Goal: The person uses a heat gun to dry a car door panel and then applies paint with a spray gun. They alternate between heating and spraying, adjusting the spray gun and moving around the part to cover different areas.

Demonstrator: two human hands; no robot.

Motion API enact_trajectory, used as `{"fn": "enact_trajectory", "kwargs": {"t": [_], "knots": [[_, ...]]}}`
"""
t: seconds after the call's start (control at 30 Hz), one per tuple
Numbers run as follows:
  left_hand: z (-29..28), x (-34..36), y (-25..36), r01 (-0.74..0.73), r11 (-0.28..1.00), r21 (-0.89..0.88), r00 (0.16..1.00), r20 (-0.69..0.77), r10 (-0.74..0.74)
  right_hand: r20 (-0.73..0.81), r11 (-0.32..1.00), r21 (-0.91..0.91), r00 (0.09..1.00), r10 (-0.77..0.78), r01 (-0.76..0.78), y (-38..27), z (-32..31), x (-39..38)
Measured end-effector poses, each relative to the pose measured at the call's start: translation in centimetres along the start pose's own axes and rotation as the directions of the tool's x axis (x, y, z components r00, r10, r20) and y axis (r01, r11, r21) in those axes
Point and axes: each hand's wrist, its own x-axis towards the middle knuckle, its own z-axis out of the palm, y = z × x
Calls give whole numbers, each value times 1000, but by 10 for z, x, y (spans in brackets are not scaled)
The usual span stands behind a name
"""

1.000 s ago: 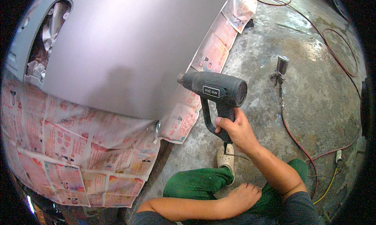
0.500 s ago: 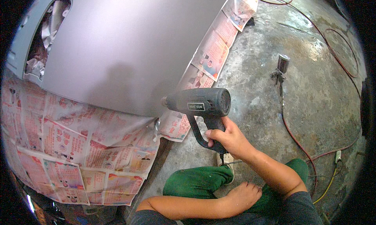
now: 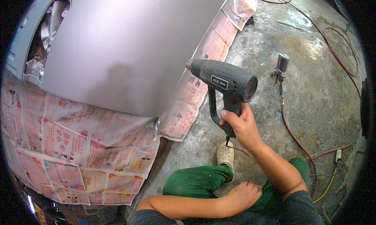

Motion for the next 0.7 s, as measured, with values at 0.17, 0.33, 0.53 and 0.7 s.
{"fn": "enact_trajectory", "kwargs": {"t": [0.17,0.33,0.53,0.7], "knots": [[-2,0,1,-1,1000,14,1000,8,1,94,998,-65,996,-10,16,-9,0,-4],[-4,2,0,4,1000,14,1000,8,-4,190,996,-49,980,-63,74,-9,3,-8],[-1,4,0,5,1000,12,1000,15,-6,258,998,-63,966,-6,23,-4,0,-8],[-1,4,0,4,1000,6,1000,22,-5,249,998,-66,969,-3,20,-5,-1,-9]]}}
